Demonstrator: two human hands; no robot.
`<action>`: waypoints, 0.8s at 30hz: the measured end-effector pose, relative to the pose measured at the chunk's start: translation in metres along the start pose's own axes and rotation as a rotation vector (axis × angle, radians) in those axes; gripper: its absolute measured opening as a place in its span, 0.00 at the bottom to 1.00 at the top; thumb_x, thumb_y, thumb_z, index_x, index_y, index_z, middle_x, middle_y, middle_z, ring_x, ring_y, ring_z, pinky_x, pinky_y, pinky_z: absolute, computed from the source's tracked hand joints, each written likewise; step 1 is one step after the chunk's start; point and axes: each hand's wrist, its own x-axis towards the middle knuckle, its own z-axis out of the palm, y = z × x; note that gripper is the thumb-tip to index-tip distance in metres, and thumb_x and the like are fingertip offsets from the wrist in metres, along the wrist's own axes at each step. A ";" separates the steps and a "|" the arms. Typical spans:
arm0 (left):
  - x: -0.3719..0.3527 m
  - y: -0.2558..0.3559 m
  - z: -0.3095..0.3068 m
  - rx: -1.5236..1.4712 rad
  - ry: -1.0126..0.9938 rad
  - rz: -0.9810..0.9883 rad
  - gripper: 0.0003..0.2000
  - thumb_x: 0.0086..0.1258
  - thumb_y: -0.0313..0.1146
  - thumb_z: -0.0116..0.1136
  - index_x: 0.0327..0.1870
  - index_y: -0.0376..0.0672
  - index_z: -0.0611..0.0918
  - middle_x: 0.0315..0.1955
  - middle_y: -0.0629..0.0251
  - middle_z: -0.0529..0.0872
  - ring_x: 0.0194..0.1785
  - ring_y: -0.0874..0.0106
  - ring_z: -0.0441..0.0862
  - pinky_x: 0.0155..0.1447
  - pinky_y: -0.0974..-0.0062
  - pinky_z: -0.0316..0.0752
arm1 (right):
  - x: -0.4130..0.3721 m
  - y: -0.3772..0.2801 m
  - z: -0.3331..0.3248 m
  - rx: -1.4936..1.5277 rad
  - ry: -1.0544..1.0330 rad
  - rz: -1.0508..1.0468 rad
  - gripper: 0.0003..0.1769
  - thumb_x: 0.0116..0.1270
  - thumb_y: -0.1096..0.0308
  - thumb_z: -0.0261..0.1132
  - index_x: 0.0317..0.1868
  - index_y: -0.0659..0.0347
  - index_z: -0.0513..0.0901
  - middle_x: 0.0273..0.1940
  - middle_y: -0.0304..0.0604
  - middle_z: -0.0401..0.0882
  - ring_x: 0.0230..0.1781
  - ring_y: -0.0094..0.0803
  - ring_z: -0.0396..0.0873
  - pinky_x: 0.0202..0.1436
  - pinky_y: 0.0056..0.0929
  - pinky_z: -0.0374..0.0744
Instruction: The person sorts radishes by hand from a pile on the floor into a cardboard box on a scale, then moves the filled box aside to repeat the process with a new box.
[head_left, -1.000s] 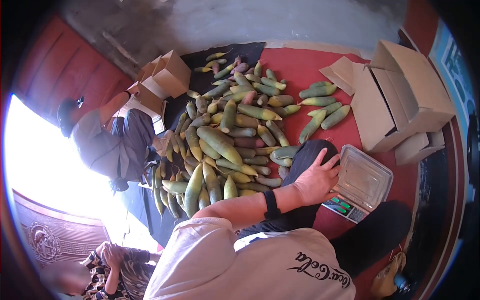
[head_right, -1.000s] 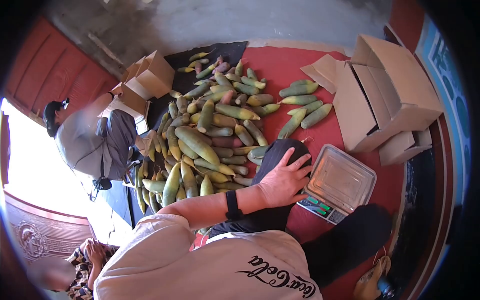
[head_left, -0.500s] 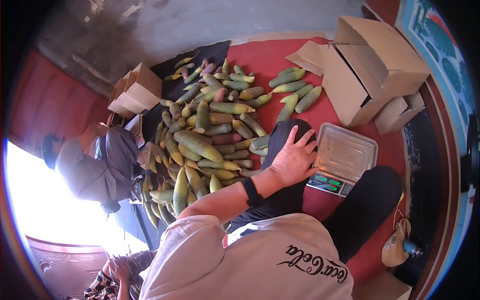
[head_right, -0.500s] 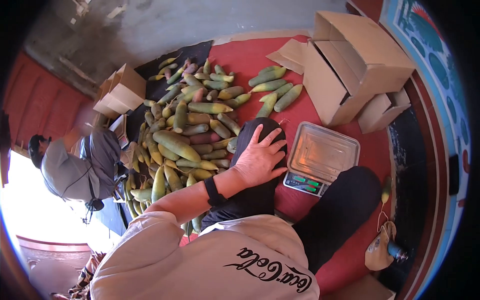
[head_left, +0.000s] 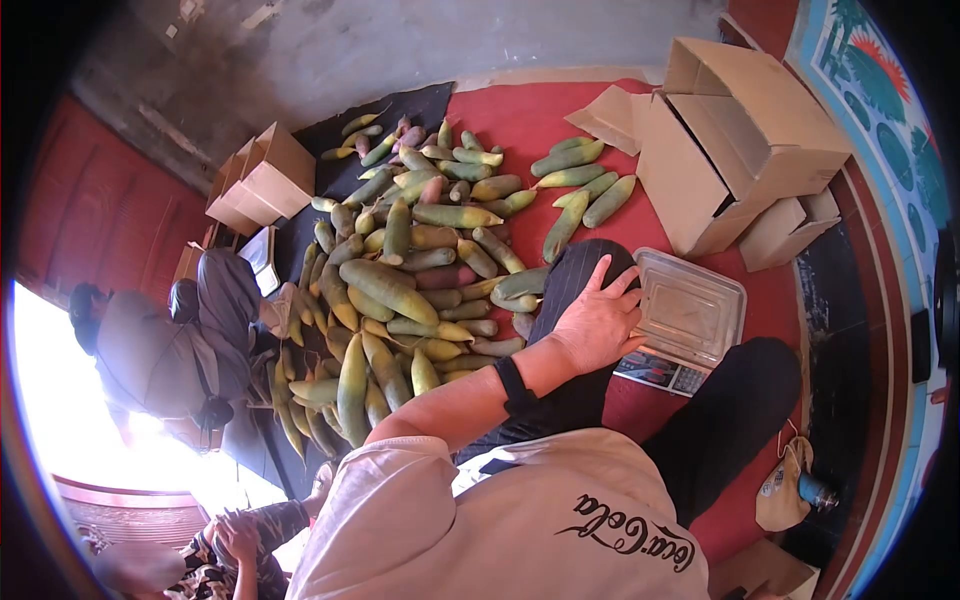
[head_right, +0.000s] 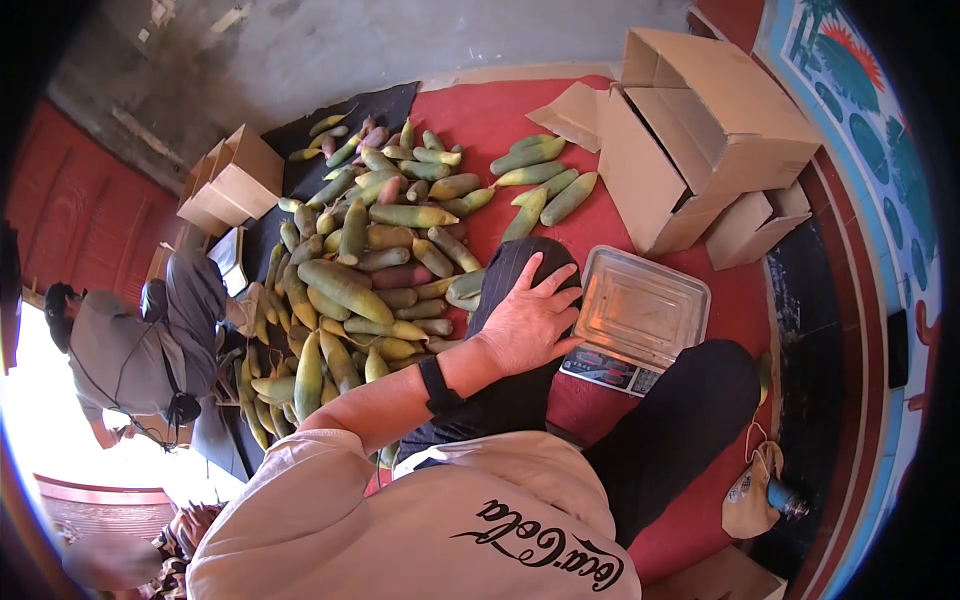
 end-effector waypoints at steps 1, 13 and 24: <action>-0.001 0.000 -0.001 0.010 0.001 -0.002 0.18 0.61 0.49 0.54 0.41 0.44 0.82 0.53 0.63 0.76 0.68 0.61 0.59 0.71 0.46 0.45 | 0.002 0.003 0.000 0.006 0.002 -0.003 0.35 0.55 0.39 0.55 0.58 0.52 0.70 0.56 0.49 0.69 0.57 0.52 0.66 0.49 0.54 0.68; -0.002 -0.002 -0.005 0.003 -0.012 -0.027 0.17 0.61 0.49 0.55 0.39 0.45 0.83 0.53 0.65 0.76 0.69 0.62 0.58 0.71 0.47 0.43 | -0.005 0.030 -0.003 0.069 -0.027 0.028 0.33 0.56 0.42 0.57 0.55 0.55 0.72 0.53 0.50 0.71 0.54 0.51 0.68 0.47 0.51 0.69; -0.002 0.000 -0.004 -0.011 0.020 -0.022 0.17 0.61 0.48 0.55 0.39 0.43 0.82 0.52 0.64 0.76 0.68 0.61 0.59 0.71 0.46 0.45 | 0.008 0.037 -0.005 0.171 -0.014 0.047 0.30 0.56 0.46 0.59 0.53 0.59 0.73 0.50 0.52 0.73 0.50 0.50 0.70 0.46 0.49 0.71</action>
